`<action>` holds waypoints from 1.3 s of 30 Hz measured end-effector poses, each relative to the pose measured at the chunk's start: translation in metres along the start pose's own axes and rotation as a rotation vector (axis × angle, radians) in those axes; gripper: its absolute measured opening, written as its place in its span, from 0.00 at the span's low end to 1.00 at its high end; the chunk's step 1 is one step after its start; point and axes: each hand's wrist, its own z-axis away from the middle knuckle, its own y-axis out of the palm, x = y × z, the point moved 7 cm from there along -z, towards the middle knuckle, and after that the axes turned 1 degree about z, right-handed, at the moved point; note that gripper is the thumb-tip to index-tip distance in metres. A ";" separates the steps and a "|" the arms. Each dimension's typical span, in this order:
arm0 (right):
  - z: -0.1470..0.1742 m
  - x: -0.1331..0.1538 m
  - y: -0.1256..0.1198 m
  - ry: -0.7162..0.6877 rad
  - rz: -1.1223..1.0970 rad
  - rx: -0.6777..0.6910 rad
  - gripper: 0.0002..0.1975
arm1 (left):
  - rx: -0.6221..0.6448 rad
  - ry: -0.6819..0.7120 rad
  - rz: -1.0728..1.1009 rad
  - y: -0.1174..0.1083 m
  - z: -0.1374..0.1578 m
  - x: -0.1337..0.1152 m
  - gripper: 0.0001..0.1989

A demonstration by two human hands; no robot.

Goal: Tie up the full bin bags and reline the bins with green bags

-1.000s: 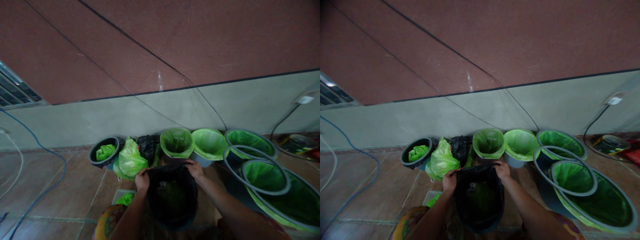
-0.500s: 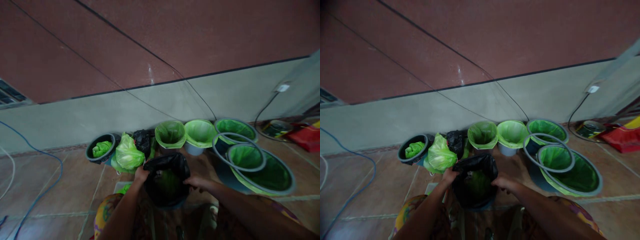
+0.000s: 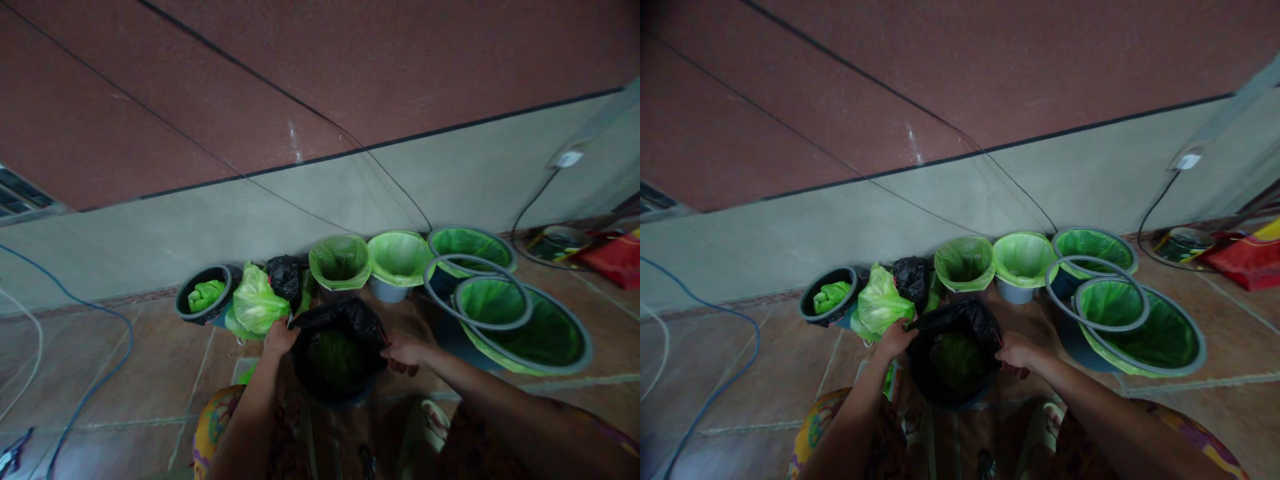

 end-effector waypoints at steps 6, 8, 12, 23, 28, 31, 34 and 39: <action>0.016 0.003 0.001 -0.059 0.139 0.029 0.08 | -0.078 -0.043 0.030 0.007 -0.015 -0.012 0.17; 0.021 0.009 0.000 -0.065 0.139 0.024 0.10 | -0.071 -0.073 0.024 0.008 -0.015 -0.010 0.14; 0.026 0.023 -0.004 -0.105 0.158 -0.044 0.13 | -0.135 -0.061 0.140 -0.005 -0.012 -0.011 0.12; 0.079 0.139 -0.020 -0.840 0.337 -0.460 0.10 | -0.105 0.423 1.181 -0.076 0.054 -0.084 0.12; 0.061 0.154 -0.019 -0.804 -0.194 -0.306 0.13 | 0.008 0.514 1.278 -0.089 0.071 -0.105 0.17; 0.042 0.144 -0.016 -0.616 -0.224 -0.251 0.13 | 0.013 0.431 1.134 -0.079 0.064 -0.103 0.16; 0.038 0.143 -0.020 -0.621 -0.084 -0.323 0.13 | -0.044 0.410 1.183 -0.082 0.063 -0.095 0.14; 0.039 0.145 -0.009 -0.679 -0.041 -0.338 0.11 | -0.008 0.549 1.351 -0.094 0.079 -0.104 0.14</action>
